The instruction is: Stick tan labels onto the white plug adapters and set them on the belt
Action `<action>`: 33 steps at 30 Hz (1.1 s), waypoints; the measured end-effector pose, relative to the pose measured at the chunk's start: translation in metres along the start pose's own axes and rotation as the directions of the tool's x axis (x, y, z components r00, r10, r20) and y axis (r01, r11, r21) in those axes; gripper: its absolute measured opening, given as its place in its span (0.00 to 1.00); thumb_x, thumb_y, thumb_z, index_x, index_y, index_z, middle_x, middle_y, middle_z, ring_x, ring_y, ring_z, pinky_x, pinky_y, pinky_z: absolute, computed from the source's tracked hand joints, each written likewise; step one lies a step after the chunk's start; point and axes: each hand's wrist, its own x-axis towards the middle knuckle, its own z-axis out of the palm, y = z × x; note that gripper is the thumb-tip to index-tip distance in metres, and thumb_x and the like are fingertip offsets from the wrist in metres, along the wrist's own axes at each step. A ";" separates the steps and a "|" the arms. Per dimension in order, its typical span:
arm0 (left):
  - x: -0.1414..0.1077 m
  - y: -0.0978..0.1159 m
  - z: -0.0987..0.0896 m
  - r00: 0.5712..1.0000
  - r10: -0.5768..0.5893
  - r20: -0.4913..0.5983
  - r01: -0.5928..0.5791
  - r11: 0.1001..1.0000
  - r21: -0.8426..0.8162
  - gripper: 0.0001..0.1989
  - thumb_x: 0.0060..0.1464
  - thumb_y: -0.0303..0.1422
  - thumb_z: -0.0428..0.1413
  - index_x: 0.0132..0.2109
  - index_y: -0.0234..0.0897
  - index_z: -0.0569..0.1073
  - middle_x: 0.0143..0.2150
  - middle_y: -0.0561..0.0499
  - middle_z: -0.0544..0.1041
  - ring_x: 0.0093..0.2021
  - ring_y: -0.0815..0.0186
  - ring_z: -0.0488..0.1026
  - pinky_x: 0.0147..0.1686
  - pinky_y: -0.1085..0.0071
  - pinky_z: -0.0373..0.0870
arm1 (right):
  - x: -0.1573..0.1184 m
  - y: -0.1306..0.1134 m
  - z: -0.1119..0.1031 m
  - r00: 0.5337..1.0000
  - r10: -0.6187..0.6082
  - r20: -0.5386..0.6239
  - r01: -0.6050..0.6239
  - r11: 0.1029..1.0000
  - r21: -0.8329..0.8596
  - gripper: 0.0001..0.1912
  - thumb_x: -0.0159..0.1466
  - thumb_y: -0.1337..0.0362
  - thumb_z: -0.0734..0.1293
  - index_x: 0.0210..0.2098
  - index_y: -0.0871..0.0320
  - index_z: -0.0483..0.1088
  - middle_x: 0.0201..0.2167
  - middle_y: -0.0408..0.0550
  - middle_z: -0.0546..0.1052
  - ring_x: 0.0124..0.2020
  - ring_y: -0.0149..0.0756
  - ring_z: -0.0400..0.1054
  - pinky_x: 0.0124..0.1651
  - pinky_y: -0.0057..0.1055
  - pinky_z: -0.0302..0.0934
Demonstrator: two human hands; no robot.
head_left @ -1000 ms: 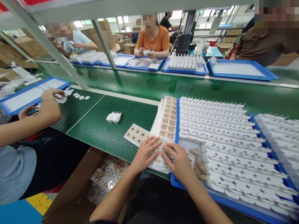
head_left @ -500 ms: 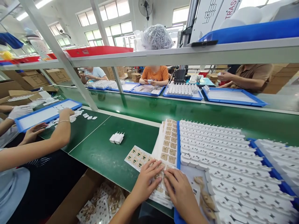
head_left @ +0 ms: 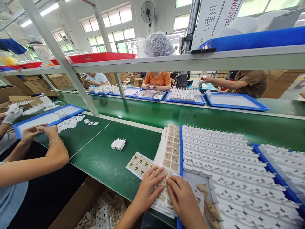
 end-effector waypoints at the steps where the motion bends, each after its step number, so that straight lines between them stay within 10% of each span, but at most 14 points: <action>1: 0.000 0.000 0.000 1.000 0.004 -0.005 -0.004 1.000 -0.001 0.20 0.64 0.40 0.54 0.62 0.53 0.71 0.68 0.51 0.66 0.71 0.53 0.58 0.68 0.46 0.58 | 0.000 0.000 0.000 1.000 -0.002 -0.001 0.002 1.000 -0.001 0.13 0.71 0.71 0.56 0.46 0.54 0.69 0.40 0.50 0.77 0.40 0.43 0.73 0.40 0.39 0.68; 33: -0.001 -0.003 0.001 0.992 0.106 -0.062 -0.100 0.990 0.099 0.20 0.64 0.40 0.55 0.62 0.52 0.71 0.65 0.50 0.70 0.67 0.55 0.64 0.64 0.52 0.66 | -0.015 0.025 0.017 0.990 -0.138 0.015 0.138 0.959 -0.247 0.16 0.68 0.56 0.65 0.52 0.54 0.71 0.46 0.48 0.80 0.41 0.41 0.75 0.41 0.34 0.68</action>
